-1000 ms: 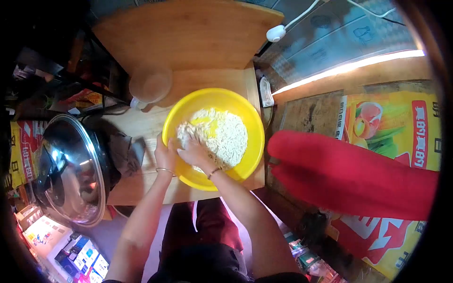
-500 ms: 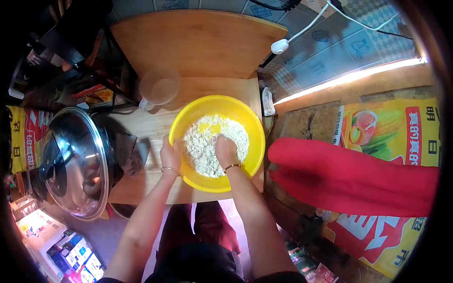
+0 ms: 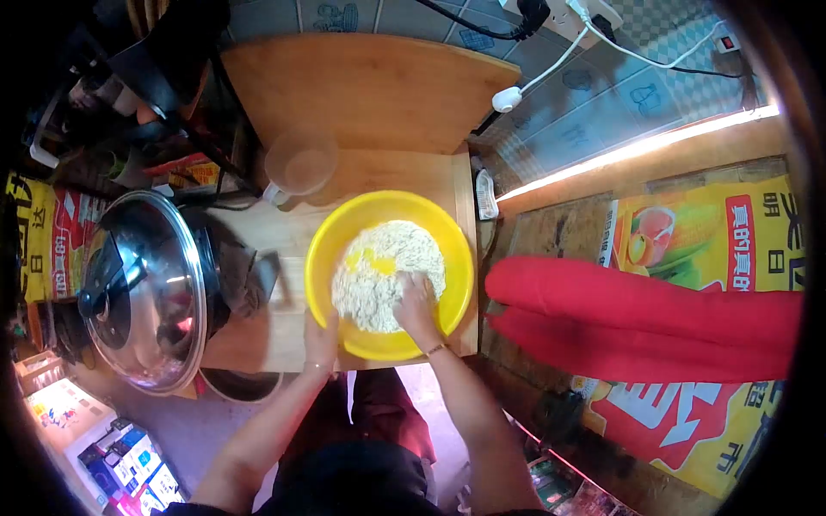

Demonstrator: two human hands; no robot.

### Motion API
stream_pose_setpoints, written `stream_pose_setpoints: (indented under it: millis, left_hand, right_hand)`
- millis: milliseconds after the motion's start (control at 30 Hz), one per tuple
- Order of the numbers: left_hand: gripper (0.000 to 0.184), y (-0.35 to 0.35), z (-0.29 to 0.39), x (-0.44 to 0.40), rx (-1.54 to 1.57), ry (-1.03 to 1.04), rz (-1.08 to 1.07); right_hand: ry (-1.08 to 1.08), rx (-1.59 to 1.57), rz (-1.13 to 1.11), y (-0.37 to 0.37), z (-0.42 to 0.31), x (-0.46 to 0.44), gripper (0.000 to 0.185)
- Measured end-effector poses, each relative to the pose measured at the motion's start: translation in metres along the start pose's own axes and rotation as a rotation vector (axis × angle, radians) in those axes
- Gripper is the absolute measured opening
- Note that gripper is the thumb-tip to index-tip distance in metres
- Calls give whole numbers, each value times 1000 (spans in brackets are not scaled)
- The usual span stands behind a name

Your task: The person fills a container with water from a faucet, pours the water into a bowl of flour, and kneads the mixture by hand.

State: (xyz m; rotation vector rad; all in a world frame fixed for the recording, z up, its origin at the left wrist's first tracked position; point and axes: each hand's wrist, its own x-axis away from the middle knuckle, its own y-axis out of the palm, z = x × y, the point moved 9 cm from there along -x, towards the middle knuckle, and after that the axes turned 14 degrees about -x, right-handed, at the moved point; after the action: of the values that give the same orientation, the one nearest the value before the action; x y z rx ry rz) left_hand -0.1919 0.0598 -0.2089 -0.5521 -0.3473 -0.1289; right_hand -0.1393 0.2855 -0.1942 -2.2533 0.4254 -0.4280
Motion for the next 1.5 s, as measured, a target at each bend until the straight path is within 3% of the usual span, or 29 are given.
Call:
stream_pose_setpoints:
  millis: [33, 67, 133, 167, 267, 333, 433, 467, 533, 567, 633, 667, 733, 800, 833, 867, 933, 1000, 1067, 1100, 1133, 1167, 1200, 1267, 1300, 1333, 1400, 1467, 1500]
  left_hand:
    - [34, 0, -6, -3, 30, 45, -37]
    - [33, -9, 21, -18, -25, 91, -79]
    - [33, 5, 55, -80, -79, 173, -252]
    - [34, 14, 94, -99, -317, 470, -263]
    - [34, 46, 99, -124, -494, 357, -294]
    - [35, 42, 105, -125, -458, 393, -267]
    - [37, 53, 93, -125, -545, 442, -280]
    - [38, 58, 91, -126, -599, 446, -303]
    - [39, 59, 94, -124, -605, 455, -322]
    - [39, 57, 96, -124, -603, 464, -300]
    - [38, 54, 95, -115, -606, 450, -293]
    - [38, 50, 98, -113, -608, 420, -284]
    - [38, 48, 104, -115, -601, 425, -265]
    - [37, 50, 90, -113, -509, 421, -241]
    - [37, 48, 91, -109, -508, 423, -236]
    - [37, 44, 89, -102, -437, 382, -229]
    - [38, 43, 77, -83, -368, 343, -223]
    - [41, 21, 73, -59, -154, 361, -15]
    - [41, 2, 55, -64, -232, 307, -26]
    - [40, -8, 48, -77, -285, 268, -17]
    - [40, -13, 49, -89, -330, 230, -2]
    - [37, -10, 76, -101, -394, 138, -188]
    - [37, -2, 80, -116, -380, 139, -177]
    - [37, 36, 106, -121, -624, 661, -210]
    - [39, 49, 92, -123, -609, 489, -323]
    - [39, 53, 93, -119, -611, 480, -329]
    - [35, 39, 93, -112, -586, 390, -211]
    - [33, 38, 97, -108, -499, 430, -206]
    - [33, 40, 96, -109, -504, 449, -200]
  right_hand:
    - [65, 83, -8, -8, 8, 8, 61]
    - [-58, 155, 56, -23, 11, 1, 70]
    - [39, -135, 31, -20, 35, -39, 77]
    - [96, 4, -50, -10, 16, -63, 77]
    - [118, 197, -271, 63, -9, -60, 75]
    - [-278, 263, -471, 98, -39, -6, 73]
    - [-307, 304, -634, 26, -25, 10, 72]
    - [-284, 416, -537, 14, -6, -14, 73]
    - [7, 99, -344, 0, 17, -80, 73]
    - [-25, 106, -231, 21, 8, -83, 70]
    - [-54, 233, -261, 84, -28, -66, 61]
    - [-87, 400, -436, 98, -44, -43, 57]
    - [-366, 186, -495, 67, -54, 8, 58]
    - [-395, 375, -717, 22, -29, 8, 60]
    - [-355, 568, -567, 18, 14, -16, 69]
    - [-113, 454, -560, 11, 36, -46, 73]
    - [-123, 258, -33, 28, 36, -79, 73]
    - [-56, 332, -120, 78, -23, -62, 73]
    - [-401, 300, -325, 124, -39, -8, 73]
    - [-404, 298, -317, 107, -43, 7, 73]
    - [-437, 324, -474, 81, -46, 25, 73]
    - [-458, 349, -553, 67, -36, 27, 73]
    - [-480, 370, -633, 52, -25, 30, 73]
    - [-16, -27, -135, 3, 33, -17, 71]
    - [38, 73, -25, 1, 17, -34, 72]
    - [89, 173, 81, 6, -7, -52, 73]
    - [131, 214, 13, 48, -16, -48, 76]
    - [-87, 265, -493, 92, -48, -19, 77]
    - [-87, 267, -480, 78, -43, -8, 77]
